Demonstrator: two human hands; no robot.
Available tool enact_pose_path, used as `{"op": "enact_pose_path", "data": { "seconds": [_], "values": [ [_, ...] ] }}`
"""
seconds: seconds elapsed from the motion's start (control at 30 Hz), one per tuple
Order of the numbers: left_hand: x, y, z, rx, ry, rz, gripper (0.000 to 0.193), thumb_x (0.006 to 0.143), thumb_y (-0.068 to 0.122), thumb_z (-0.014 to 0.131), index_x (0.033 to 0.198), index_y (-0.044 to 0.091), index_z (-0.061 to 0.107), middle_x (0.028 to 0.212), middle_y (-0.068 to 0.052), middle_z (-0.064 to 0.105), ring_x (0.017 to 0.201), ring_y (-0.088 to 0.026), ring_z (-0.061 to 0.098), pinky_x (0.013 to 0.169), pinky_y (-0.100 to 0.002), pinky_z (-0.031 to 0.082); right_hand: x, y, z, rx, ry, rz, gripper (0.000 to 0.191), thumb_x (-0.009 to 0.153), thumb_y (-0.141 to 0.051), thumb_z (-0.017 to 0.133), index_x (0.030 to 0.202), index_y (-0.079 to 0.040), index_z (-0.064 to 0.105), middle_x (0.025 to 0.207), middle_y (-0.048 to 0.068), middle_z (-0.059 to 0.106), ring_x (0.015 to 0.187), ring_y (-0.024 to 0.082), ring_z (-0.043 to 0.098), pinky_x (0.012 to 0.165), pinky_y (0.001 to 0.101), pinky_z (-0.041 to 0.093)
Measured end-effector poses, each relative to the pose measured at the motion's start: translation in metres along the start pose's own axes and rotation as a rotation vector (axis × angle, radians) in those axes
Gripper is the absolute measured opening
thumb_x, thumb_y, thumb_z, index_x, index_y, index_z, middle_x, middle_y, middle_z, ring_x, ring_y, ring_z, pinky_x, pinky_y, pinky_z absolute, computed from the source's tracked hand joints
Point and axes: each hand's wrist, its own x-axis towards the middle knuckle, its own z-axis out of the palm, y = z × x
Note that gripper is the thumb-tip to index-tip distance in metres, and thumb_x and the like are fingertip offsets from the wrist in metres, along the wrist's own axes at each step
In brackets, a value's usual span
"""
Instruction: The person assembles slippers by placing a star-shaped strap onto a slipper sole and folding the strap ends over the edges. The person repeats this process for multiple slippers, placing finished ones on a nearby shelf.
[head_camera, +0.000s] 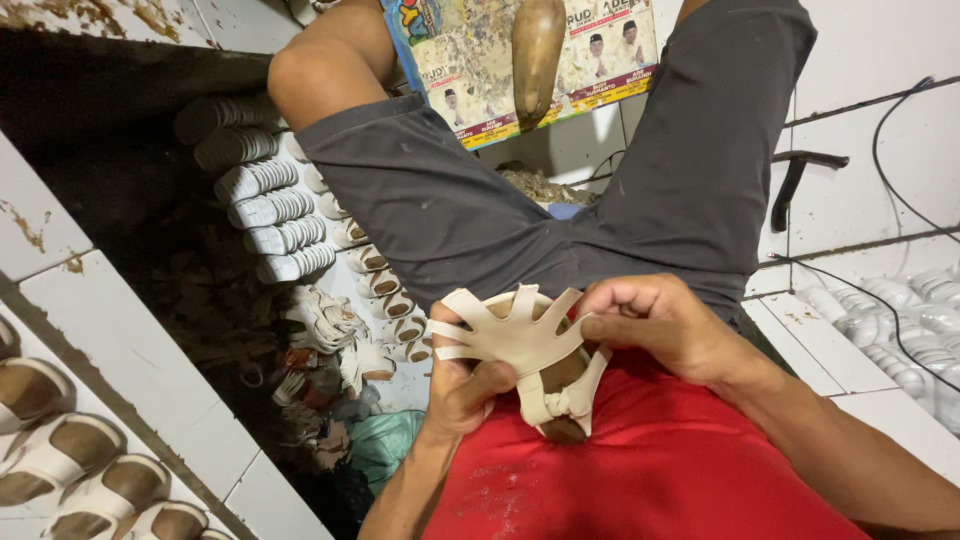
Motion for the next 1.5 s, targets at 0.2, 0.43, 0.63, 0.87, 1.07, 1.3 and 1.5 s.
{"op": "enact_pose_path", "data": {
  "seconds": [0.2, 0.43, 0.63, 0.87, 1.07, 1.3, 1.5],
  "values": [
    [-0.004, -0.003, -0.003, -0.033, -0.001, -0.003, 0.074, 0.084, 0.010, 0.083, 0.138, 0.009, 0.032, 0.135, -0.020, 0.058, 0.123, -0.030, 0.059, 0.107, -0.045, 0.049, 0.011, 0.011, -0.001, 0.056, -0.131, 0.068, 0.016, 0.097, -0.016, 0.065, 0.102, -0.003, 0.072, 0.088, -0.001, 0.070, 0.077, 0.006, 0.060, 0.068, 0.0241, 0.050],
    [-0.015, -0.004, -0.021, 0.128, -0.006, 0.020, 0.070, 0.080, 0.007, 0.085, 0.134, 0.006, 0.040, 0.129, -0.019, 0.061, 0.116, -0.029, 0.063, 0.104, -0.044, 0.051, 0.026, 0.021, -0.010, 0.173, -0.287, -0.026, 0.018, 0.093, -0.005, 0.076, 0.105, 0.008, 0.072, 0.098, 0.008, 0.072, 0.087, 0.013, 0.065, 0.078, 0.0284, 0.054],
    [-0.017, 0.000, -0.017, 0.261, -0.182, 0.236, 0.066, 0.080, 0.002, 0.086, 0.131, 0.005, 0.044, 0.132, -0.023, 0.062, 0.123, -0.034, 0.065, 0.111, -0.049, 0.052, 0.069, 0.004, -0.002, 0.295, -0.766, 0.111, 0.084, 0.079, 0.007, 0.083, 0.149, 0.000, 0.038, 0.126, 0.009, 0.058, 0.108, 0.016, 0.059, 0.088, 0.0283, 0.052],
    [0.000, 0.023, 0.006, 0.756, -0.186, 0.333, 0.059, 0.080, 0.004, 0.088, 0.127, 0.008, 0.054, 0.127, -0.020, 0.063, 0.116, -0.030, 0.066, 0.100, -0.043, 0.057, 0.040, -0.046, 0.012, 0.058, -0.414, 0.041, 0.121, 0.065, 0.011, 0.075, 0.162, -0.018, 0.010, 0.136, 0.005, 0.051, 0.111, 0.019, 0.060, 0.089, 0.0353, 0.057],
    [0.016, 0.030, 0.025, 0.159, -0.093, -0.163, 0.054, 0.091, 0.011, 0.082, 0.133, 0.006, 0.047, 0.116, -0.006, 0.061, 0.106, -0.014, 0.063, 0.089, -0.033, 0.056, -0.012, -0.047, 0.026, -0.013, 0.022, -0.123, 0.082, 0.077, 0.003, 0.073, 0.153, -0.005, 0.043, 0.125, 0.011, 0.065, 0.106, 0.017, 0.065, 0.083, 0.0296, 0.053],
    [0.030, 0.059, 0.034, 0.214, -0.220, -0.315, 0.055, 0.094, 0.014, 0.074, 0.142, 0.010, 0.048, 0.127, -0.002, 0.058, 0.116, -0.006, 0.059, 0.099, -0.025, 0.053, 0.004, -0.022, 0.019, 0.071, 0.033, -0.104, 0.046, 0.076, 0.003, 0.076, 0.120, 0.007, 0.066, 0.101, 0.011, 0.071, 0.091, 0.019, 0.066, 0.080, 0.0340, 0.054],
    [0.045, 0.035, 0.029, 0.380, -0.211, -0.100, 0.048, 0.088, 0.011, 0.083, 0.124, 0.006, 0.053, 0.102, -0.001, 0.067, 0.095, -0.006, 0.063, 0.080, -0.023, 0.054, -0.006, -0.007, -0.005, 0.341, 0.000, -0.146, 0.064, 0.074, -0.001, 0.083, 0.132, 0.004, 0.054, 0.114, 0.014, 0.067, 0.103, 0.024, 0.068, 0.092, 0.0399, 0.055]
  ]
}}
